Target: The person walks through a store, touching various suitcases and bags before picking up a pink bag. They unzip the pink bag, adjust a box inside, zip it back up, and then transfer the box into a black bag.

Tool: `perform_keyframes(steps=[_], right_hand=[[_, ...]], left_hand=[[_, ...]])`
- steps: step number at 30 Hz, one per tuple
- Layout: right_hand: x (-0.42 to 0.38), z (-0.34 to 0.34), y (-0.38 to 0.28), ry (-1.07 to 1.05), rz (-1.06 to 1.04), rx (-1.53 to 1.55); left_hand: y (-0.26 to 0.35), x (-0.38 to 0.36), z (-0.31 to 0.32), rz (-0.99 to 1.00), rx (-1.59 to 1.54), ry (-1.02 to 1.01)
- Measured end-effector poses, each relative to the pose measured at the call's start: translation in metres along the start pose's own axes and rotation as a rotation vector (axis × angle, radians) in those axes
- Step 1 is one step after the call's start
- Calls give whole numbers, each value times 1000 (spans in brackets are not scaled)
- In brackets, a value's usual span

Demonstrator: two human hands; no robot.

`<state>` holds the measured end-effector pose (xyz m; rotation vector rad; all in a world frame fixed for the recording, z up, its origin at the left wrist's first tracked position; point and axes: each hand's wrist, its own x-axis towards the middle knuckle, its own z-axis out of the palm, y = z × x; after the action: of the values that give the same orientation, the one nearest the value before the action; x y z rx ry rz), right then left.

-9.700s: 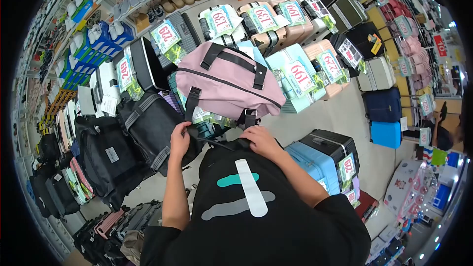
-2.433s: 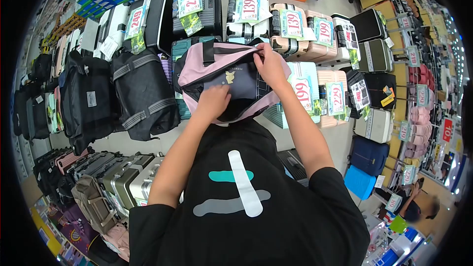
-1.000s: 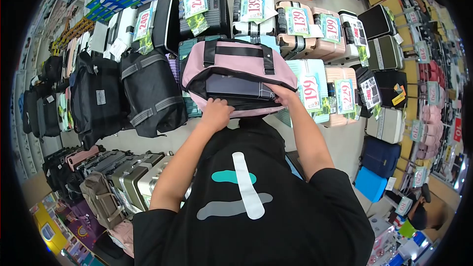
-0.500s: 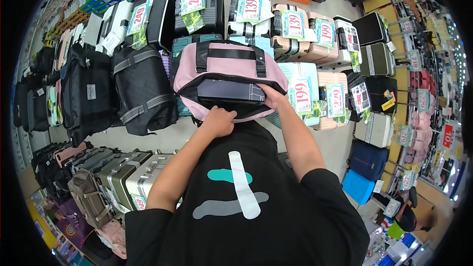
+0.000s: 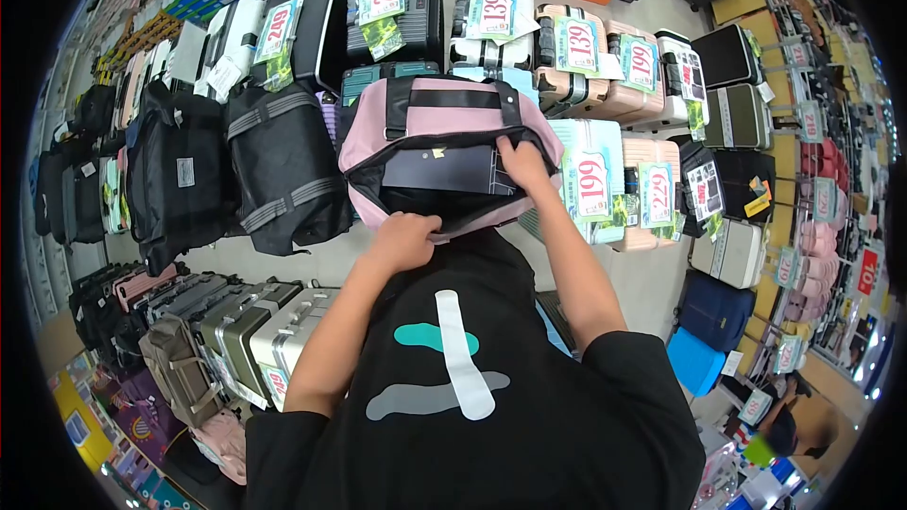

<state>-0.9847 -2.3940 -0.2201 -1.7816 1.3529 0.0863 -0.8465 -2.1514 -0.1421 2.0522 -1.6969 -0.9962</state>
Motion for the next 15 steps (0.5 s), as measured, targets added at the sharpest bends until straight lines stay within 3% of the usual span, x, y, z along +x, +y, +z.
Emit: perform_keyframes(steps=[1,5,8,10,12,15], right_hand=[[0,-5,-4,92,-153,33],[-4,-32,-32,136,-317,213],[8,-14,-20,317,-499,333],[7,-17,-15,228,-523,286],[-9,-22,-21,259,-667,6],[-17,-18,-20,174,-578,-137]], left_hand=[[1,-2,-10,-70,-8,-5],[-9,1,-36,-304,-80,88],[-32,14,-41,-382,141,274],[-52,27,-43,-358,212,392],[-56,40,-53,-370,198,408],[-40,57,-70,-236,266,521]])
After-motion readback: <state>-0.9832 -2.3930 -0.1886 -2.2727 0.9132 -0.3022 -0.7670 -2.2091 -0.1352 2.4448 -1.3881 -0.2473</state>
